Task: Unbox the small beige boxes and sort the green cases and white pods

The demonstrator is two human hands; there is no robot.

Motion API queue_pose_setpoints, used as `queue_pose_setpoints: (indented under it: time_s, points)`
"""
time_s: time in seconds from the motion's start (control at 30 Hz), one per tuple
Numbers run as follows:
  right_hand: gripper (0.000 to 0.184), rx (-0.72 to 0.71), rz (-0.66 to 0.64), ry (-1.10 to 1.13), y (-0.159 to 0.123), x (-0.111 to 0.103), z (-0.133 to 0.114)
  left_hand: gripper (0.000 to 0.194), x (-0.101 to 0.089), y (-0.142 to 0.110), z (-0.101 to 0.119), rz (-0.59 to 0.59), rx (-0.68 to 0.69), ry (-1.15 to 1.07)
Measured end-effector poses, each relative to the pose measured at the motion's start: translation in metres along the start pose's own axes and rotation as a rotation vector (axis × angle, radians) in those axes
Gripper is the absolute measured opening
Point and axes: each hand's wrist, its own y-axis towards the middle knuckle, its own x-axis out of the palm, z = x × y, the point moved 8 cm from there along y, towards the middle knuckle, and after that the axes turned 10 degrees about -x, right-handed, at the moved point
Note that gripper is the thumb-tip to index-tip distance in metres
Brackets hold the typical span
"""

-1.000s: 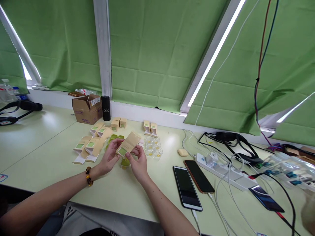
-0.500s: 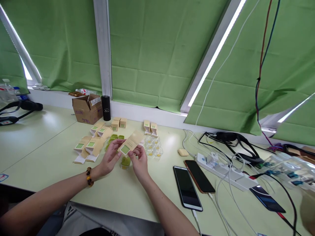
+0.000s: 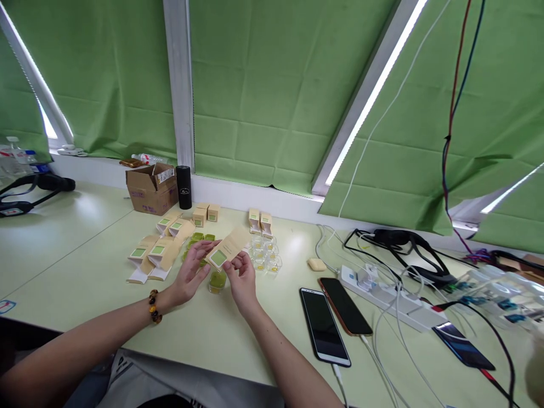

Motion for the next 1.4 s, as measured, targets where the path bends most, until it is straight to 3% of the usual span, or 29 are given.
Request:
queue_pose_setpoints:
  time_s: [0.1,0.3,0.47,0.7,0.9,1.07,1.2,1.27,1.4]
  points:
    - [0.052,-0.001,-0.005,-0.005,-0.001,0.002,0.000,0.047,0.000,0.001,-0.001,0.044,-0.021,0.030]
    - [0.055,0.010,0.054,-0.032,0.000,-0.003,-0.005,0.051,0.008,-0.005,0.005,-0.049,0.056,0.052]
    - [0.056,0.033,0.070,-0.003,0.002,-0.006,-0.003,0.058,0.007,-0.006,0.008,-0.060,0.034,0.086]
    - [0.062,0.017,-0.005,-0.021,0.002,0.000,-0.004,0.067,0.004,-0.005,0.005,-0.013,0.057,0.206]
    - [0.057,0.030,-0.041,-0.019,0.000,0.005,-0.003,0.046,-0.005,-0.004,0.009,0.162,0.069,0.337]
    - [0.055,0.041,0.026,-0.046,0.001,-0.003,-0.001,0.029,-0.005,-0.004,0.017,0.158,0.151,0.382]
    - [0.056,0.051,-0.003,-0.045,0.000,-0.001,-0.001,0.024,-0.009,-0.003,0.013,0.211,0.125,0.381]
    - [0.057,0.053,-0.013,-0.038,0.000,0.000,-0.002,0.027,-0.011,-0.001,0.009,0.229,0.087,0.373]
    - [0.055,0.069,0.033,-0.032,0.001,-0.004,-0.002,0.051,-0.006,0.000,-0.001,0.159,-0.015,0.302]
